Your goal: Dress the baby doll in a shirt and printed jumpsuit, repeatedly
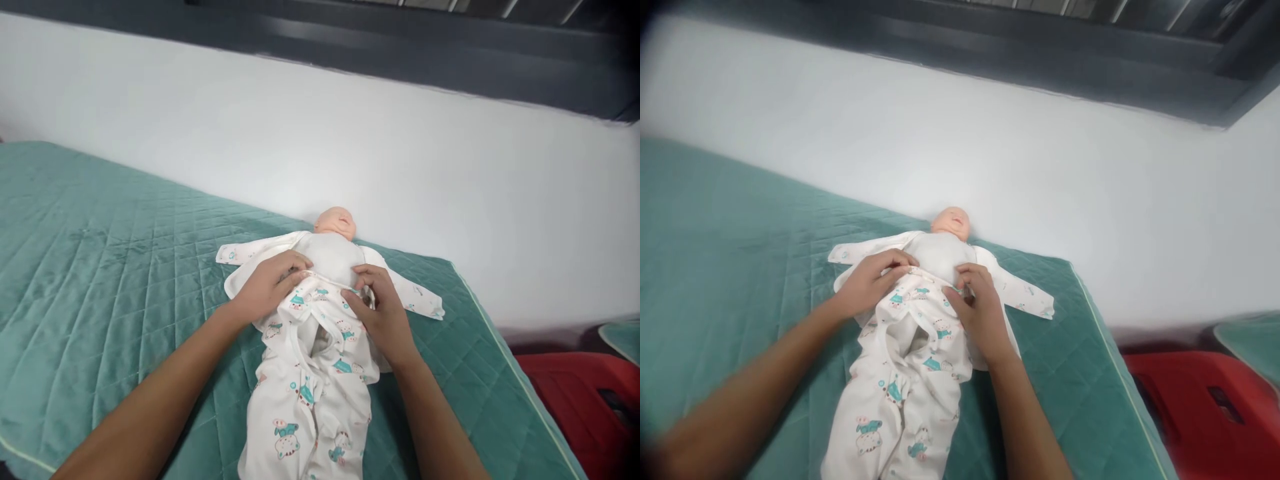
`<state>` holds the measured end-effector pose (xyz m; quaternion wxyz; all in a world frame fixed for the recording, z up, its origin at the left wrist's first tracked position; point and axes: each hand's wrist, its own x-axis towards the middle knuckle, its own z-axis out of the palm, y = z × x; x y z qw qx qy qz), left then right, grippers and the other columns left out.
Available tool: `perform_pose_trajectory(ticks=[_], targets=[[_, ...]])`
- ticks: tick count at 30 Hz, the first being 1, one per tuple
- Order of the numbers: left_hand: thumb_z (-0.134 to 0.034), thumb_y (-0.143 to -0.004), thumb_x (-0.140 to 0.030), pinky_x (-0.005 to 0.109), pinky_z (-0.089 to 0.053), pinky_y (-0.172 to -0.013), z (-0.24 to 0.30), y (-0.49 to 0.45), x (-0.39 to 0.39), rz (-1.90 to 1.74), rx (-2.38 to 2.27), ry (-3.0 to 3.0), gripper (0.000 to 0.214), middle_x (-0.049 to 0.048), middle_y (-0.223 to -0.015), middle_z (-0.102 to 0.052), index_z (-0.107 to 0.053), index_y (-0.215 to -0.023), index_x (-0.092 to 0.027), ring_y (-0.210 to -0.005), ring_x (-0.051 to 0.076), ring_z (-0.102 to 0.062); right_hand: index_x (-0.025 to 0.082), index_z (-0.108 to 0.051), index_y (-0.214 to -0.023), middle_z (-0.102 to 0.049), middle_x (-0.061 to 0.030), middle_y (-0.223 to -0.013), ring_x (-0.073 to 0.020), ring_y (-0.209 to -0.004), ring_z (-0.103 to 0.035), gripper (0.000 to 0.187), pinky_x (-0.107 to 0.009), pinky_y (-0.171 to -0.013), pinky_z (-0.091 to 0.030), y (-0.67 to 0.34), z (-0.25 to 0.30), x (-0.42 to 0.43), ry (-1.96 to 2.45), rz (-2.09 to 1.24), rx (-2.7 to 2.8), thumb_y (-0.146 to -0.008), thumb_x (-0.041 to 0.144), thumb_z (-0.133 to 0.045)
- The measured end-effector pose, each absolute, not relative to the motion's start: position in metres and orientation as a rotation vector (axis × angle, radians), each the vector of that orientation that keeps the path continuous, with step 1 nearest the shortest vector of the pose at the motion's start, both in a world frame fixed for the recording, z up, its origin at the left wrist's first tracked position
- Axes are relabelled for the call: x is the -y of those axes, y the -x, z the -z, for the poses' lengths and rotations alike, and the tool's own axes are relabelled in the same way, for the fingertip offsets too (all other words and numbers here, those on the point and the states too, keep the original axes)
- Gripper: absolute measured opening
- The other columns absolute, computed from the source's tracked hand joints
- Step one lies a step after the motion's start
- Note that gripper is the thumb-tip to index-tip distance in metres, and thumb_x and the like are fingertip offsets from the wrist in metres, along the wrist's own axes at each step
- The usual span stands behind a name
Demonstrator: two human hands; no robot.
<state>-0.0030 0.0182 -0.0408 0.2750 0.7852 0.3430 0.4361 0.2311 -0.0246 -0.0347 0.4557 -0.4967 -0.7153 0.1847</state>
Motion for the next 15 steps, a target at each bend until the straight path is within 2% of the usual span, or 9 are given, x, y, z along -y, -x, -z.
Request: perform_pose_trajectory(ticks=[3,6,9,12,15], targets=[[-0.045,-0.095,-0.037,0.030,-0.041,-0.072,0.033,-0.001,-0.034,-1.048,-1.071,-2.052,0.023,0.0006,-0.085,-0.064,-0.055,-0.083,-0.020,-0.079,0.017,-0.056,0.023,-0.047,-0.076,-0.059,-0.0053,-0.112,-0.0202,-0.103,-0.055,0.018,-0.031,-0.078,-0.043,-0.230,0.027,0.018,1.213,-0.500,1.817,-0.089,0.029,-0.058],[-0.045,-0.093,-0.040,0.028,-0.037,-0.068,0.026,-0.008,-0.055,-0.958,-1.078,-2.010,0.025,-0.0009,-0.080,-0.058,-0.053,-0.081,-0.020,-0.075,0.016,-0.051,0.023,-0.046,-0.073,-0.061,-0.0011,-0.087,-0.0173,-0.079,-0.054,0.022,-0.031,-0.071,-0.040,-0.232,0.022,0.003,1.323,-0.527,1.804,-0.089,0.034,-0.057],[-0.048,-0.091,-0.045,0.028,-0.036,-0.065,0.027,-0.017,-0.073,-0.886,-1.020,-1.857,0.030,-0.0003,-0.077,-0.054,-0.052,-0.079,-0.019,-0.072,0.015,-0.047,0.024,-0.046,-0.071,-0.046,0.0044,-0.062,-0.0136,-0.058,-0.040,0.026,-0.028,-0.057,-0.032,-0.239,0.027,-0.014,1.429,-0.698,1.597,-0.085,0.041,-0.060],[-0.053,-0.087,-0.050,0.027,-0.035,-0.060,0.034,-0.020,-0.077,-0.862,-0.960,-1.636,0.033,-0.0011,-0.073,-0.050,-0.053,-0.078,-0.018,-0.065,0.013,-0.044,0.024,-0.047,-0.074,-0.044,0.0058,-0.060,-0.0119,-0.053,-0.036,0.027,-0.026,-0.051,-0.029,-0.243,0.038,-0.025,1.301,-1.064,1.288,-0.080,0.044,-0.064],[-0.058,-0.084,-0.050,0.026,-0.036,-0.062,0.038,-0.013,-0.069,-0.905,-0.968,-1.554,0.032,-0.0008,-0.076,-0.053,-0.058,-0.081,-0.018,-0.067,0.013,-0.045,0.024,-0.050,-0.075,-0.049,0.0053,-0.064,-0.0109,-0.053,-0.039,0.028,-0.025,-0.050,-0.029,-0.242,0.049,-0.024,1.227,-1.159,1.111,-0.076,0.043,-0.070]])
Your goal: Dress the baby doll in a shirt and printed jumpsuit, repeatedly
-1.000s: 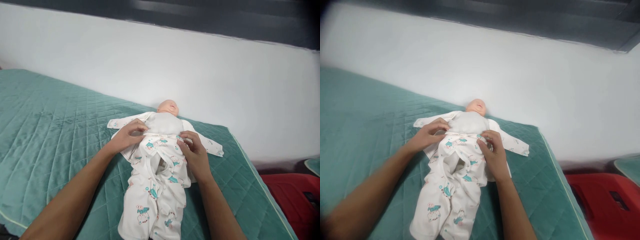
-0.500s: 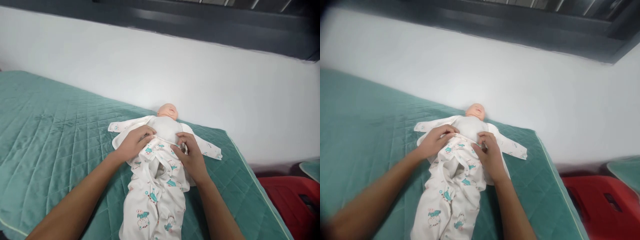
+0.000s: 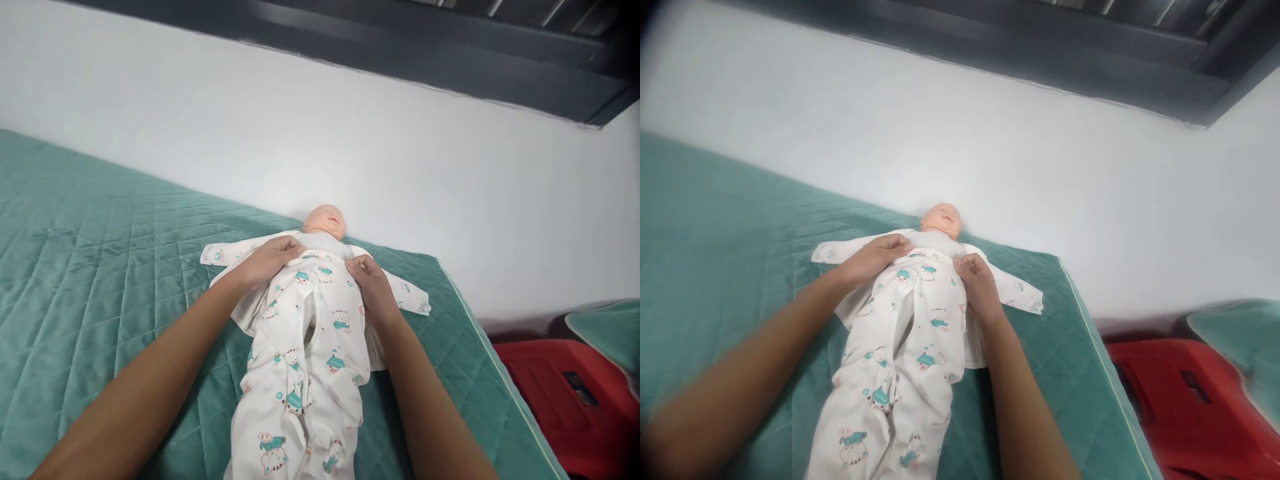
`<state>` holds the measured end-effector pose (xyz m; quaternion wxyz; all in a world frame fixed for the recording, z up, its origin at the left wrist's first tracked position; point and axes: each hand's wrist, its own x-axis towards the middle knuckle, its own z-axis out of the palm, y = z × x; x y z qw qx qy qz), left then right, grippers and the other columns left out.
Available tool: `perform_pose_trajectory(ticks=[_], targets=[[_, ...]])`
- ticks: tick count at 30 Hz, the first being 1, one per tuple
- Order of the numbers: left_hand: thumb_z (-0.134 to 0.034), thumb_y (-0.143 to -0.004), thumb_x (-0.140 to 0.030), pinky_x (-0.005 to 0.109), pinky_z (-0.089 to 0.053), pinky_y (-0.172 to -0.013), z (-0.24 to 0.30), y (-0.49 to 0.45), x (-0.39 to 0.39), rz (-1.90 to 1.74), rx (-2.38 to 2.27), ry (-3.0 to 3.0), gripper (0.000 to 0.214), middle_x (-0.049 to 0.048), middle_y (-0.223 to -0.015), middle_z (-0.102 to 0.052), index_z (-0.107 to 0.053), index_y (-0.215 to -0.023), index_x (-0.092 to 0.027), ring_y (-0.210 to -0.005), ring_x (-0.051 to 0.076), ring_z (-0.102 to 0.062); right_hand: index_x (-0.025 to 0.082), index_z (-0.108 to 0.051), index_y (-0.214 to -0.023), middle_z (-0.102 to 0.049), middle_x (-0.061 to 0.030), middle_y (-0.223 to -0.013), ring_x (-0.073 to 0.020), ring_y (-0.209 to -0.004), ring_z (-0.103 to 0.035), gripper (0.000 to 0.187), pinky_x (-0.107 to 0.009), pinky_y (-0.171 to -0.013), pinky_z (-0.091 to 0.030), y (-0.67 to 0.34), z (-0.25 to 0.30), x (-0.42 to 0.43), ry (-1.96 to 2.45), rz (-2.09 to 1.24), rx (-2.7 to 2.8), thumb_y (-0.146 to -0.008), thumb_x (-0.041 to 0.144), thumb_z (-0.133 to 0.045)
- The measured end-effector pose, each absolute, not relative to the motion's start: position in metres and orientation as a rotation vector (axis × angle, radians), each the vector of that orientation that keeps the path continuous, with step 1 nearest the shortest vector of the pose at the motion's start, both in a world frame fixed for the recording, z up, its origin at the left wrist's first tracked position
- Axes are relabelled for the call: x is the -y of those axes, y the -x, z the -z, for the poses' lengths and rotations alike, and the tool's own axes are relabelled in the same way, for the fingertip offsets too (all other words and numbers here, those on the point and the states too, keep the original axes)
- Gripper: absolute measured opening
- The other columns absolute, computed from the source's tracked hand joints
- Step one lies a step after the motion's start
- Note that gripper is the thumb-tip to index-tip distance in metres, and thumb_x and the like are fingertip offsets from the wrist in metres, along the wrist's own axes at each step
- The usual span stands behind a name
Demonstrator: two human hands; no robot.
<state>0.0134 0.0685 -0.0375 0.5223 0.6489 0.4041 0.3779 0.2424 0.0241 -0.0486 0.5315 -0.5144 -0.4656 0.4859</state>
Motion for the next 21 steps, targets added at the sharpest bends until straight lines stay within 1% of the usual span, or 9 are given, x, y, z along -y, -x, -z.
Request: perform_pose_trajectory(ticks=[5,9,12,14,17,19,21], targets=[[-0.062,-0.082,-0.048,0.026,-0.039,-0.067,0.032,0.003,-0.058,-0.867,-0.975,-1.555,0.030,0.0005,-0.084,-0.060,-0.063,-0.088,-0.018,-0.073,0.014,-0.051,0.023,-0.054,-0.077,-0.053,0.0061,-0.062,-0.0107,-0.052,-0.042,0.031,-0.025,-0.050,-0.032,-0.247,0.054,-0.017,1.206,-1.066,0.956,-0.070,0.044,-0.076],[-0.064,-0.080,-0.050,0.025,-0.039,-0.066,0.034,0.010,-0.061,-0.825,-0.990,-1.593,0.034,0.0007,-0.081,-0.059,-0.063,-0.085,-0.017,-0.073,0.013,-0.050,0.024,-0.053,-0.078,-0.056,0.0067,-0.061,-0.0117,-0.052,-0.047,0.037,-0.026,-0.050,-0.036,-0.258,0.053,-0.023,1.188,-1.036,0.847,-0.062,0.043,-0.079],[-0.065,-0.079,-0.053,0.025,-0.040,-0.066,0.039,0.013,-0.062,-0.821,-0.972,-1.592,0.037,0.0015,-0.080,-0.060,-0.062,-0.083,-0.016,-0.073,0.014,-0.051,0.024,-0.052,-0.079,-0.059,0.0065,-0.063,-0.0121,-0.052,-0.049,0.039,-0.027,-0.051,-0.038,-0.261,0.056,-0.029,1.202,-1.005,0.846,-0.060,0.045,-0.080],[-0.063,-0.079,-0.052,0.025,-0.040,-0.065,0.041,0.017,-0.063,-0.784,-0.968,-1.579,0.036,0.0015,-0.080,-0.059,-0.062,-0.083,-0.017,-0.072,0.014,-0.050,0.024,-0.053,-0.078,-0.061,0.0057,-0.065,-0.0119,-0.054,-0.049,0.038,-0.026,-0.052,-0.038,-0.261,0.059,-0.030,1.247,-0.977,0.893,-0.060,0.045,-0.079],[-0.064,-0.079,-0.044,0.024,-0.039,-0.062,0.042,0.027,-0.063,-0.656,-0.932,-1.590,0.027,0.0008,-0.079,-0.059,-0.062,-0.085,-0.018,-0.069,0.013,-0.049,0.022,-0.057,-0.078,-0.062,0.0039,-0.068,-0.0120,-0.057,-0.050,0.033,-0.026,-0.053,-0.038,-0.263,0.062,-0.028,1.354,-0.965,1.058,-0.064,0.044,-0.078],[-0.065,-0.077,-0.037,0.025,-0.041,-0.064,0.042,0.035,-0.063,-0.567,-0.860,-1.592,0.023,0.0006,-0.080,-0.059,-0.062,-0.089,-0.018,-0.071,0.014,-0.051,0.021,-0.061,-0.080,-0.061,0.0031,-0.068,-0.0124,-0.059,-0.050,0.030,-0.026,-0.055,-0.038,-0.268,0.060,-0.024,1.390,-0.986,1.197,-0.068,0.044,-0.075],[-0.066,-0.076,-0.033,0.026,-0.044,-0.070,0.041,0.042,-0.063,-0.494,-0.767,-1.583,0.022,0.0010,-0.083,-0.061,-0.061,-0.092,-0.019,-0.076,0.015,-0.055,0.020,-0.063,-0.084,-0.062,0.0025,-0.069,-0.0128,-0.062,-0.051,0.027,-0.026,-0.058,-0.039,-0.274,0.055,-0.019,1.384,-1.015,1.325,-0.073,0.043,-0.072]])
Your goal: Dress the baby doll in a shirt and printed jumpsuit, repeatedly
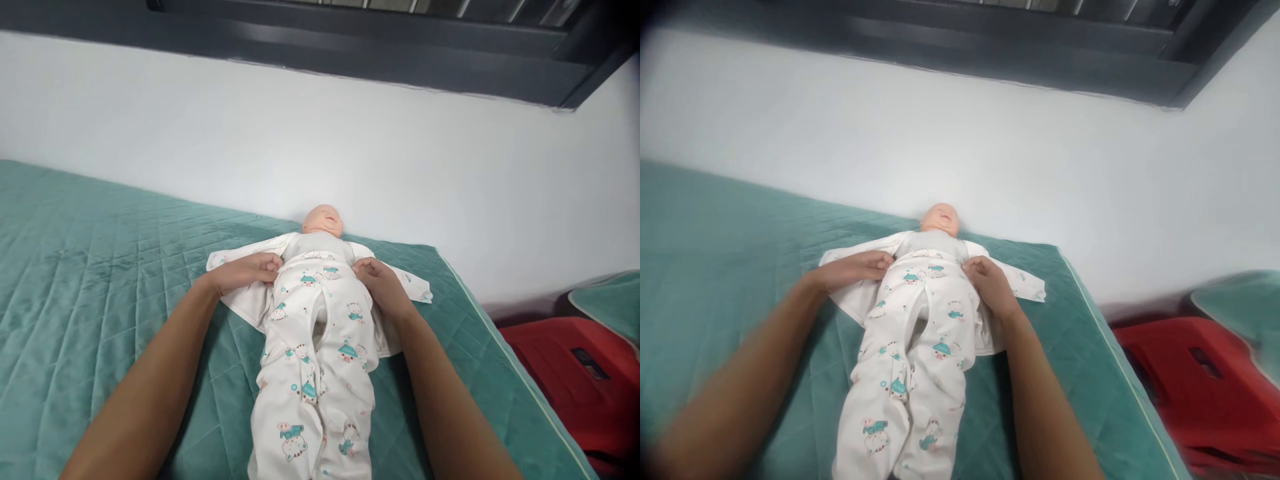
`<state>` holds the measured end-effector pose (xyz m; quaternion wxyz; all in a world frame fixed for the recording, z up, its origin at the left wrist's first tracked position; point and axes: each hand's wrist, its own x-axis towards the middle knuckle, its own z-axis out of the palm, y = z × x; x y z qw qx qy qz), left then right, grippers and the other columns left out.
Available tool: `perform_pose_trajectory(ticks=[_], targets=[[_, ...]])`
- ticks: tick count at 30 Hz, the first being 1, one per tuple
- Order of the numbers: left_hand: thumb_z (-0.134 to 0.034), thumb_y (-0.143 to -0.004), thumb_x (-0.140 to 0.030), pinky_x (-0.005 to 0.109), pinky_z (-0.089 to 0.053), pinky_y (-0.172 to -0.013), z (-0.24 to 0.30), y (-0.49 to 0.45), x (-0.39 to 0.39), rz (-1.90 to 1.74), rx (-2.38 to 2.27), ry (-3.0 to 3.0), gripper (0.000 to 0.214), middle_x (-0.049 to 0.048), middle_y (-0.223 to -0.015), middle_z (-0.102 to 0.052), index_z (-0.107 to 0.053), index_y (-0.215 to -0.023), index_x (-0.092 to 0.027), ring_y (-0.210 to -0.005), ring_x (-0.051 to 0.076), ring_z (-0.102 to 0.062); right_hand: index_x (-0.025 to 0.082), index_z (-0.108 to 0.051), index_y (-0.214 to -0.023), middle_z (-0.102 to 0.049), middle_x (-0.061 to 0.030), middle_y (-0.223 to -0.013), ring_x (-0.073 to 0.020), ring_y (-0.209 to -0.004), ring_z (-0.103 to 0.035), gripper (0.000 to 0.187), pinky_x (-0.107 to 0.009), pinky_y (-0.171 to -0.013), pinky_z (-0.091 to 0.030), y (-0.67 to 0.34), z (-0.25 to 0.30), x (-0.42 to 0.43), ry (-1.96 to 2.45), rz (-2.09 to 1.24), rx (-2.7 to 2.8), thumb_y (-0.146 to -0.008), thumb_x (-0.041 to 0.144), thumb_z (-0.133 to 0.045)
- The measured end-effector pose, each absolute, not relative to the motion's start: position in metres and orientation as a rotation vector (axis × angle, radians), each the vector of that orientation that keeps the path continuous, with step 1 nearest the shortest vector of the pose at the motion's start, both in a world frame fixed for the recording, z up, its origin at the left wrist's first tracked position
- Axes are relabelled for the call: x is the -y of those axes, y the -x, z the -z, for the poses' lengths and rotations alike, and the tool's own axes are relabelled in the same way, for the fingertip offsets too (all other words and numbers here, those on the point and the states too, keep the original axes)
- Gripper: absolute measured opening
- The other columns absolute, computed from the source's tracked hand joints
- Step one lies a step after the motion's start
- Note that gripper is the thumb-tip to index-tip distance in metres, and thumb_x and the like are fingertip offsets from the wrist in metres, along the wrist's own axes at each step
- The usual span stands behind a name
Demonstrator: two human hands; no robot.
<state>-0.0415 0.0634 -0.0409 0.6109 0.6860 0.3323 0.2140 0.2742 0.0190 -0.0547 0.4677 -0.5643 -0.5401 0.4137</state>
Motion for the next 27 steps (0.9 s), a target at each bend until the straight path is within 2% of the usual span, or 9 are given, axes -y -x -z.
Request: perform_pose_trajectory(ticks=[3,6,10,14,20,27], targets=[[-0.068,-0.075,-0.029,0.028,-0.046,-0.076,0.040,0.045,-0.064,-0.411,-0.654,-1.584,0.022,0.0017,-0.086,-0.063,-0.058,-0.092,-0.019,-0.083,0.016,-0.058,0.020,-0.064,-0.089,-0.065,0.0007,-0.078,-0.0147,-0.071,-0.055,0.025,-0.028,-0.065,-0.042,-0.281,0.045,-0.011,1.334,-1.096,1.466,-0.076,0.041,-0.070],[-0.068,-0.075,-0.026,0.028,-0.046,-0.075,0.040,0.041,-0.065,-0.370,-0.627,-1.590,0.021,0.0017,-0.086,-0.064,-0.056,-0.092,-0.019,-0.082,0.016,-0.058,0.021,-0.063,-0.088,-0.066,-0.0006,-0.084,-0.0171,-0.078,-0.057,0.021,-0.030,-0.069,-0.044,-0.279,0.040,-0.007,1.307,-1.127,1.549,-0.079,0.040,-0.068],[-0.065,-0.075,-0.023,0.027,-0.045,-0.071,0.043,0.036,-0.067,-0.423,-0.672,-1.638,0.016,0.0004,-0.082,-0.062,-0.055,-0.086,-0.019,-0.077,0.015,-0.057,0.023,-0.060,-0.086,-0.062,0.0015,-0.079,-0.0157,-0.071,-0.053,0.018,-0.028,-0.062,-0.040,-0.266,0.041,-0.008,1.294,-1.064,1.454,-0.078,0.038,-0.068],[-0.064,-0.072,-0.022,0.028,-0.045,-0.070,0.044,0.033,-0.069,-0.456,-0.694,-1.648,0.016,-0.0001,-0.079,-0.061,-0.055,-0.084,-0.019,-0.075,0.016,-0.055,0.023,-0.059,-0.081,-0.055,0.0033,-0.070,-0.0131,-0.061,-0.045,0.023,-0.026,-0.055,-0.034,-0.253,0.043,-0.009,1.318,-0.983,1.290,-0.078,0.044,-0.067],[-0.066,-0.067,-0.020,0.025,-0.042,-0.063,0.038,0.030,-0.062,-0.635,-0.768,-1.566,0.017,-0.0017,-0.072,-0.057,-0.054,-0.079,-0.017,-0.068,0.013,-0.052,0.022,-0.047,-0.067,-0.040,0.0048,-0.063,-0.0128,-0.062,-0.035,0.037,-0.027,-0.057,-0.030,-0.246,0.040,-0.007,1.396,-0.860,1.427,-0.084,0.051,-0.062],[-0.064,-0.066,-0.017,0.026,-0.045,-0.063,0.040,0.033,-0.060,-0.904,-0.935,-1.492,0.013,-0.0042,-0.067,-0.054,-0.053,-0.073,-0.018,-0.062,0.012,-0.054,0.021,-0.043,-0.063,-0.041,0.0037,-0.066,-0.0133,-0.064,-0.035,0.039,-0.027,-0.059,-0.032,-0.259,0.053,-0.015,1.309,-0.880,1.327,-0.082,0.049,-0.063]])
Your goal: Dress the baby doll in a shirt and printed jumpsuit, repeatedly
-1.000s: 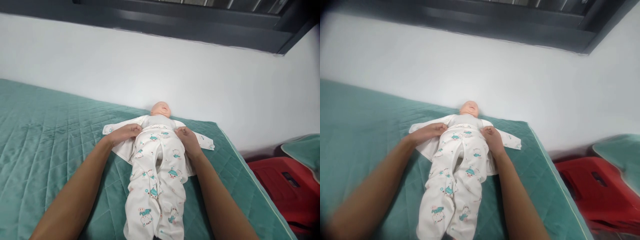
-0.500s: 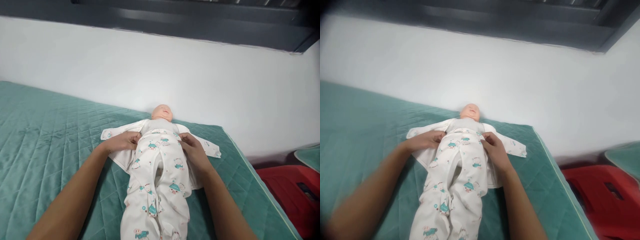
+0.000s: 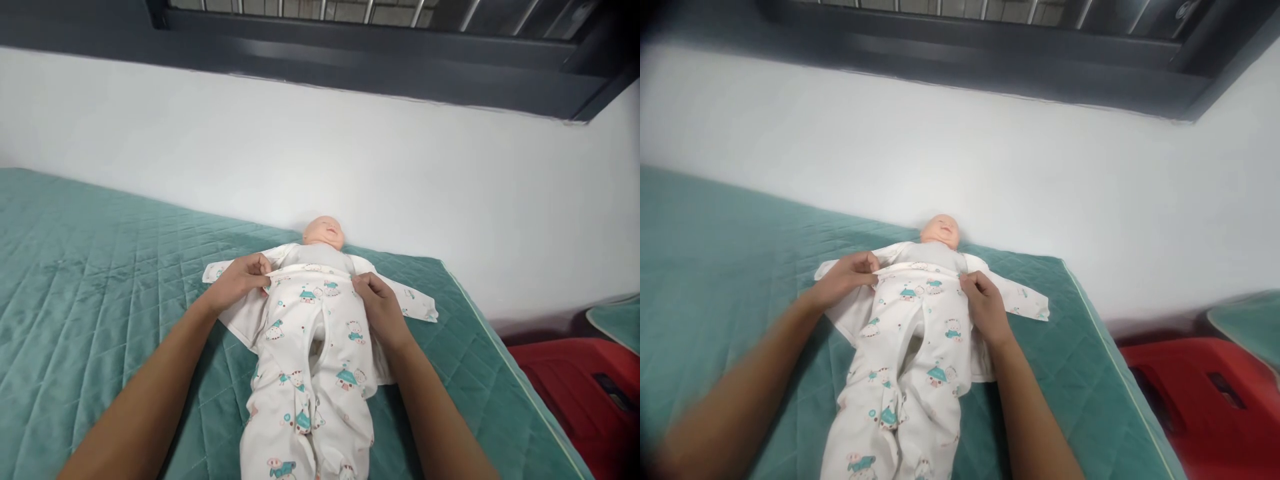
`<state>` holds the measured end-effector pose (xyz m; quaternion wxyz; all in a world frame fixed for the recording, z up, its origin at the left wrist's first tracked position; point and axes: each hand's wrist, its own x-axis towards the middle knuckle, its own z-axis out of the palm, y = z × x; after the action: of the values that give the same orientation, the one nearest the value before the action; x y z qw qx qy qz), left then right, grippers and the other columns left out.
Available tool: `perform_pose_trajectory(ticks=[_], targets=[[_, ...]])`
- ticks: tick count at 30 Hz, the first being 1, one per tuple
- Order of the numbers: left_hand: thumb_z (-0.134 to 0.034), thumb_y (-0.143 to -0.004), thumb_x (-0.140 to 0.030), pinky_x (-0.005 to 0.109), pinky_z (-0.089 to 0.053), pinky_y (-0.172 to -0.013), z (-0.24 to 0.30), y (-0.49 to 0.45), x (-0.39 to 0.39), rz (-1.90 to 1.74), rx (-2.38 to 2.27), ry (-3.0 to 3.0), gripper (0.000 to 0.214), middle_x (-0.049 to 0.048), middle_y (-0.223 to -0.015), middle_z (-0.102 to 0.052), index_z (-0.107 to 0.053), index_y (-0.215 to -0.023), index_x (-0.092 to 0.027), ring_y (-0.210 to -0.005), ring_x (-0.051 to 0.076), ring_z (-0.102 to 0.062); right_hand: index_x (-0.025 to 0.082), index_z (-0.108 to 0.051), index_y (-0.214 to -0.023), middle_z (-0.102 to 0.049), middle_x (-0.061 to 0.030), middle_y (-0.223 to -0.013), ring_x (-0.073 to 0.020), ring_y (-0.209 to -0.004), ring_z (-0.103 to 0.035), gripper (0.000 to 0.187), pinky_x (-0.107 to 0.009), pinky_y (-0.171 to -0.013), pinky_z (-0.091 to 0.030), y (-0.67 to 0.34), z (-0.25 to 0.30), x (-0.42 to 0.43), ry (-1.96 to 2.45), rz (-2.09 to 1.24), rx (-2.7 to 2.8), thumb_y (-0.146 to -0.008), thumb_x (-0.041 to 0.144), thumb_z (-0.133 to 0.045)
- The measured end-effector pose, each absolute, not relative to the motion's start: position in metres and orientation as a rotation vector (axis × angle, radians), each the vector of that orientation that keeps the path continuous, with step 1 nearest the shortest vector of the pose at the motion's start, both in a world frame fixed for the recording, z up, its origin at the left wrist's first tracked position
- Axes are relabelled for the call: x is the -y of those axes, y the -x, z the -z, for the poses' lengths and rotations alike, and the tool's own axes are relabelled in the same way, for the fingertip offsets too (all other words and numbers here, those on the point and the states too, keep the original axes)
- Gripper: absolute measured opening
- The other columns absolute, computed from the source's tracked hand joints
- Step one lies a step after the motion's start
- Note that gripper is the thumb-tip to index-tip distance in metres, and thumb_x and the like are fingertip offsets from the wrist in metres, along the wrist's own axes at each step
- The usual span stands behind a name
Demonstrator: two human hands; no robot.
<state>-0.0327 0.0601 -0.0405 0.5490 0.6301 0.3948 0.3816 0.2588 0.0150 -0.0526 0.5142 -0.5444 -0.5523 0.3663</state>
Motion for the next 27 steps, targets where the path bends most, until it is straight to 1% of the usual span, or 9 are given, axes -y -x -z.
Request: perform_pose_trajectory(ticks=[3,6,11,15,18,22,27], targets=[[-0.060,-0.066,-0.016,0.026,-0.046,-0.063,0.044,0.023,-0.059,-1.059,-1.005,-1.495,0.009,-0.0035,-0.068,-0.054,-0.054,-0.072,-0.018,-0.064,0.012,-0.053,0.022,-0.042,-0.062,-0.037,0.0046,-0.063,-0.0122,-0.059,-0.032,0.040,-0.027,-0.054,-0.030,-0.258,0.058,-0.016,1.272,-0.962,1.100,-0.079,0.048,-0.066],[-0.058,-0.068,-0.017,0.025,-0.044,-0.063,0.047,0.013,-0.057,-1.118,-1.016,-1.504,0.008,-0.0025,-0.071,-0.055,-0.055,-0.075,-0.019,-0.068,0.013,-0.053,0.023,-0.039,-0.061,-0.034,0.0056,-0.058,-0.0112,-0.054,-0.028,0.042,-0.026,-0.048,-0.026,-0.255,0.060,-0.017,1.279,-1.019,0.945,-0.077,0.048,-0.068],[-0.056,-0.077,-0.026,0.025,-0.043,-0.067,0.054,0.009,-0.059,-1.022,-0.969,-1.548,0.011,-0.0010,-0.081,-0.057,-0.053,-0.084,-0.019,-0.074,0.014,-0.053,0.023,-0.036,-0.060,-0.032,0.0059,-0.057,-0.0108,-0.053,-0.027,0.045,-0.026,-0.047,-0.027,-0.255,0.062,-0.020,1.317,-0.994,0.966,-0.077,0.050,-0.067],[-0.055,-0.081,-0.033,0.026,-0.040,-0.068,0.054,0.013,-0.061,-0.834,-0.993,-1.640,0.016,-0.0005,-0.082,-0.059,-0.054,-0.085,-0.017,-0.075,0.015,-0.053,0.022,-0.039,-0.060,-0.039,0.0050,-0.060,-0.0112,-0.058,-0.032,0.046,-0.025,-0.053,-0.030,-0.258,0.063,-0.021,1.347,-0.960,1.204,-0.077,0.054,-0.066],[-0.057,-0.079,-0.033,0.026,-0.040,-0.065,0.050,0.013,-0.060,-0.749,-1.070,-1.661,0.016,-0.0010,-0.079,-0.060,-0.055,-0.084,-0.018,-0.072,0.015,-0.053,0.021,-0.044,-0.063,-0.044,0.0047,-0.062,-0.0113,-0.060,-0.036,0.042,-0.025,-0.055,-0.030,-0.260,0.060,-0.018,1.377,-0.976,1.254,-0.077,0.054,-0.067],[-0.057,-0.077,-0.036,0.026,-0.041,-0.061,0.046,0.011,-0.059,-0.709,-1.143,-1.648,0.018,-0.0010,-0.073,-0.059,-0.056,-0.078,-0.018,-0.067,0.015,-0.054,0.021,-0.051,-0.073,-0.049,0.0048,-0.066,-0.0109,-0.058,-0.038,0.031,-0.025,-0.054,-0.030,-0.269,0.054,-0.013,1.421,-1.065,1.333,-0.079,0.048,-0.066],[-0.054,-0.077,-0.034,0.025,-0.042,-0.058,0.051,0.010,-0.059,-0.742,-1.226,-1.601,0.016,-0.0012,-0.070,-0.060,-0.057,-0.079,-0.018,-0.063,0.015,-0.055,0.022,-0.055,-0.086,-0.054,0.0050,-0.070,-0.0122,-0.063,-0.046,0.017,-0.026,-0.060,-0.035,-0.283,0.049,-0.009,1.422,-1.126,1.502,-0.081,0.037,-0.062]])
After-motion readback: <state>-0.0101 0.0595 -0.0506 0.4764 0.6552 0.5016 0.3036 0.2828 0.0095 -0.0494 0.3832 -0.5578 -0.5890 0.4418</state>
